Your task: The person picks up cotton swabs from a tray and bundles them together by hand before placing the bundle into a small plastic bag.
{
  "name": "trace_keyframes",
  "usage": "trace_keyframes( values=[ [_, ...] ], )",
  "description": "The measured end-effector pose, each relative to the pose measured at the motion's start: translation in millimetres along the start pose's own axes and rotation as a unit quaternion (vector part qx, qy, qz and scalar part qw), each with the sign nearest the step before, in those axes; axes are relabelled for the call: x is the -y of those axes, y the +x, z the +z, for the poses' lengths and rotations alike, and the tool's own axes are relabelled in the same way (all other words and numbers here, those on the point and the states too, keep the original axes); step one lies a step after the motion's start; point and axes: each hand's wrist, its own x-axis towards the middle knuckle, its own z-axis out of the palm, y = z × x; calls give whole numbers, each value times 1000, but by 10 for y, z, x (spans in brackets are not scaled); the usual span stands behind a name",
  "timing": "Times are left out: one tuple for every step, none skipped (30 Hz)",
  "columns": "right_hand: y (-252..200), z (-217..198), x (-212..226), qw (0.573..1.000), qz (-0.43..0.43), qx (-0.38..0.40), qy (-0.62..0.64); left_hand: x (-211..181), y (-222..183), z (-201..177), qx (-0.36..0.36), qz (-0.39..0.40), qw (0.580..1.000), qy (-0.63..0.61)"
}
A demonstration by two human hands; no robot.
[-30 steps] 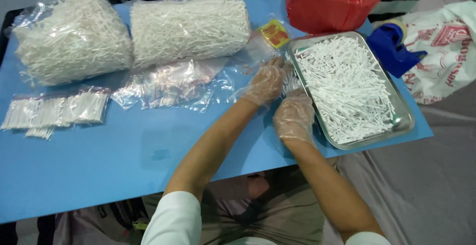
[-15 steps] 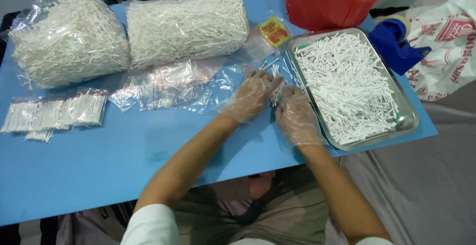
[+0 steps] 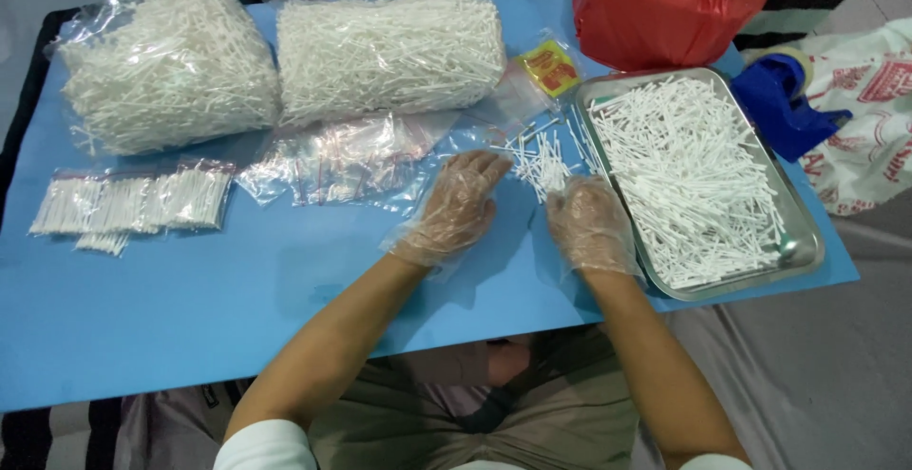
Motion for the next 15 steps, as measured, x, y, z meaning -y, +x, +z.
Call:
trace_keyframes(
  values=[
    [10, -19, 11, 1000, -3, 0, -1, 11, -1, 3, -2, -3, 1000, 0],
    [23, -39, 15, 1000, 9, 4, 4, 18, 2, 9, 1, 1, 1000, 3],
    [10, -58, 7, 1000, 25, 8, 8, 15, 4, 27, 7, 8, 1000, 5],
    [-30, -109, 16, 1000, 27, 9, 7, 3, -5, 15, 7, 9, 1000, 3],
    [-60, -160, 30, 1000, 20, 7, 10, -4, -10, -2, 7, 1, 1000, 0],
    [-92, -213, 44, 1000, 13, 5, 12, -13, -16, -21, 7, -6, 1000, -3],
    [-74, -266, 69, 1000, 10, 4, 12, -39, -15, -69, 5, -8, 1000, -2],
    [-57, -319, 95, 999, 24, 15, 34, -65, -15, -117, 10, -17, 1000, -15],
    [-49, -368, 120, 997, 39, 26, 56, -93, -21, -162, 16, -26, 999, -29],
    [-83, -403, 129, 997, 37, 27, 56, -88, -25, -166, 16, -28, 999, -28],
    [-113, -441, 137, 997, 47, 29, 62, -84, -18, -173, 25, -25, 999, -20],
    [-142, -478, 142, 996, 56, 32, 69, -80, -10, -178, 34, -23, 999, -11],
    [-108, -421, 92, 996, 56, 32, 69, -72, -7, -169, 34, -22, 999, -11],
    [-74, -362, 40, 995, 62, 29, 67, -64, -2, -159, 39, -23, 999, -14],
    [-44, -304, -15, 995, 68, 26, 64, -59, 1, -147, 44, -24, 999, -17]
  ],
)
